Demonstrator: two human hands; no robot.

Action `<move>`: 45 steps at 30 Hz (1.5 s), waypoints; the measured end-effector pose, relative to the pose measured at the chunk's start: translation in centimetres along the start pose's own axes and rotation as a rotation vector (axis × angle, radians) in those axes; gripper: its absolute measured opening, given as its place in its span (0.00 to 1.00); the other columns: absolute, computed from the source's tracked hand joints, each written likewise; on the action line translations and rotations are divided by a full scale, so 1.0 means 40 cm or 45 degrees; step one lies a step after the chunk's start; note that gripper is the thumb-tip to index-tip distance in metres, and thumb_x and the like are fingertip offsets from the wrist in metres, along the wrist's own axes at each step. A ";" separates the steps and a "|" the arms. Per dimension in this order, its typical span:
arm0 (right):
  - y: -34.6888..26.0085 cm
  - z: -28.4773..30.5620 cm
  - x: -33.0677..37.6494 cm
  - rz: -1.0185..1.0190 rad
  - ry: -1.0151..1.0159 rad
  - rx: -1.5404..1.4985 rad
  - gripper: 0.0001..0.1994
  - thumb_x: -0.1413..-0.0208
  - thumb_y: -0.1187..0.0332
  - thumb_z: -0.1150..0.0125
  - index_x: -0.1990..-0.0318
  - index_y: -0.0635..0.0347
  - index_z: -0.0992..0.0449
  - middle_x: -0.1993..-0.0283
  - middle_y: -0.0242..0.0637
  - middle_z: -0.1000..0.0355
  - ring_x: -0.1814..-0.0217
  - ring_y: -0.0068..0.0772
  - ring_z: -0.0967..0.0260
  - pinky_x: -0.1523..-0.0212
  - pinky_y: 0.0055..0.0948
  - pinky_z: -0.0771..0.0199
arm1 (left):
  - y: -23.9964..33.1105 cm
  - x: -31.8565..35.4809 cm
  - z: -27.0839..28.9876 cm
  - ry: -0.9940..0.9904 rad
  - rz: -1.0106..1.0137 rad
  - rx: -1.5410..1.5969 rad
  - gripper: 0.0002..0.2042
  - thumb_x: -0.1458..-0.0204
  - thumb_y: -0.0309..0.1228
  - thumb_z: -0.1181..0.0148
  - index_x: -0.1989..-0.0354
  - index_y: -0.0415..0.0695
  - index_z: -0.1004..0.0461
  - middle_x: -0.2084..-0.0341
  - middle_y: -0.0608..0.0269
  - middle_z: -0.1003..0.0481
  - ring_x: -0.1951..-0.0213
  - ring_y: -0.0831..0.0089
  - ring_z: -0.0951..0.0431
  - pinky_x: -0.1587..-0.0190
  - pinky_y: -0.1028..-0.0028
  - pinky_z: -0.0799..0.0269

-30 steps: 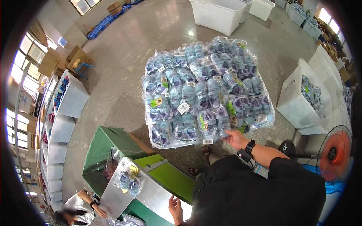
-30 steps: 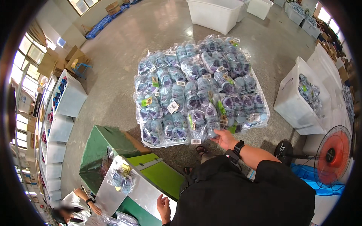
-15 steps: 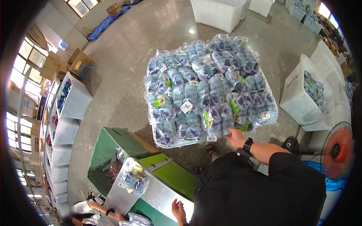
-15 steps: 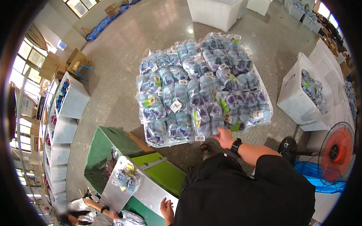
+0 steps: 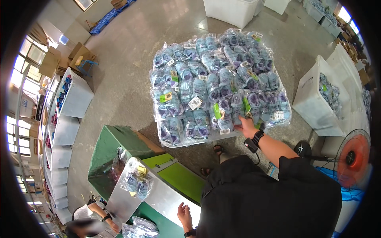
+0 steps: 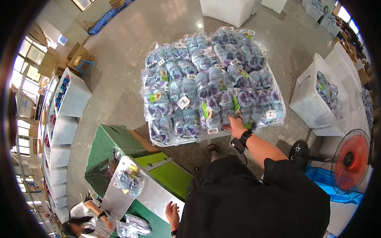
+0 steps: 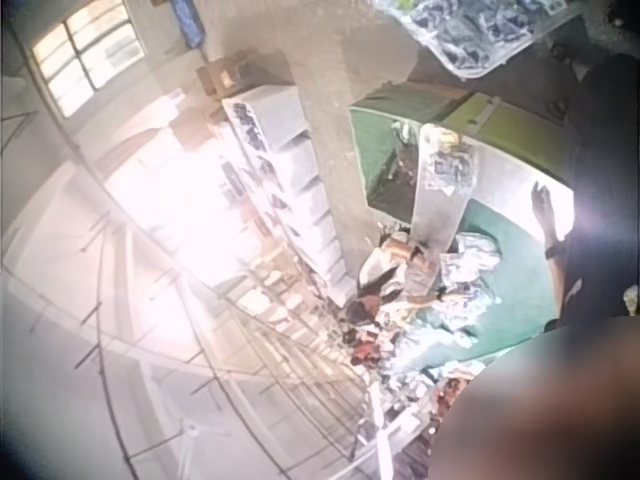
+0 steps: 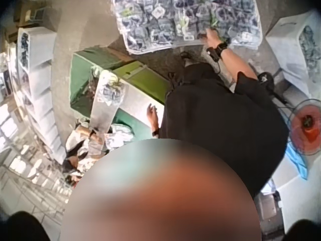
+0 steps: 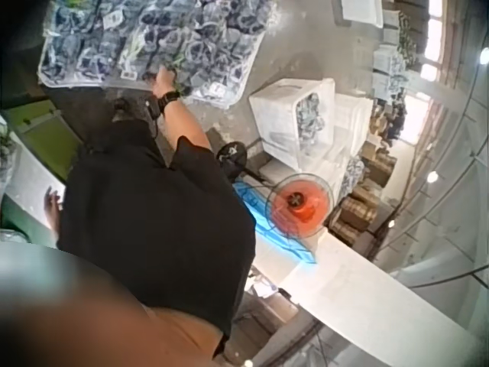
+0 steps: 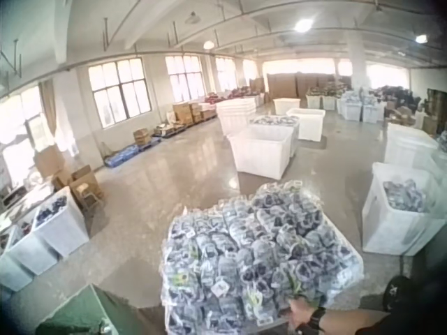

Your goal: The person picks packaged slippers from a large white bin and places them onto a green conveyor belt. The person handles the items one at a time, moving them from the bin to the belt where other workers are present.

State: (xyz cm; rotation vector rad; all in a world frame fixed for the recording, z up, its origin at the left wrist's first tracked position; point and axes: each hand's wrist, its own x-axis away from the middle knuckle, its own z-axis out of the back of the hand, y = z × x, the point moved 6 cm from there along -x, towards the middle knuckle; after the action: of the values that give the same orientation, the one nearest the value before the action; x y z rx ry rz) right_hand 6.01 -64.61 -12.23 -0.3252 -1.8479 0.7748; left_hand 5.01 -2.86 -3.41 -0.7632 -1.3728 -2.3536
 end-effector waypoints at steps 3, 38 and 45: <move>-0.061 0.017 0.103 -0.012 -0.150 0.819 0.26 0.35 0.50 0.39 0.50 0.71 0.29 0.53 0.49 0.24 0.65 0.43 0.20 0.61 0.43 0.17 | -0.010 -0.003 0.012 0.011 0.012 -0.037 0.20 0.37 0.28 0.39 0.38 0.36 0.28 0.61 0.57 0.19 0.63 0.75 0.20 0.64 0.76 0.24; 0.044 -0.286 0.400 1.437 -0.650 2.162 0.25 0.47 0.72 0.34 0.41 0.64 0.29 0.40 0.50 0.32 0.33 0.57 0.36 0.31 0.47 0.39 | -0.598 -0.095 0.831 1.501 0.413 -0.305 0.39 0.53 0.44 0.27 0.35 0.35 0.32 0.41 0.40 0.26 0.38 0.43 0.28 0.35 0.51 0.34; 0.100 -0.339 0.506 1.240 -0.811 2.191 0.24 0.48 0.72 0.34 0.41 0.63 0.29 0.43 0.48 0.31 0.40 0.53 0.32 0.42 0.43 0.29 | -0.610 -0.156 0.793 1.261 0.846 -0.146 0.48 0.60 0.55 0.27 0.33 0.40 0.37 0.43 0.42 0.24 0.42 0.44 0.23 0.41 0.45 0.30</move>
State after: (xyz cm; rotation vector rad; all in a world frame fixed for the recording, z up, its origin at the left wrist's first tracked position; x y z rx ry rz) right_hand 9.51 -45.57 3.10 0.2492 -0.7564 2.9782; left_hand 6.76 36.75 -11.63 0.0110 -0.4545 -1.8128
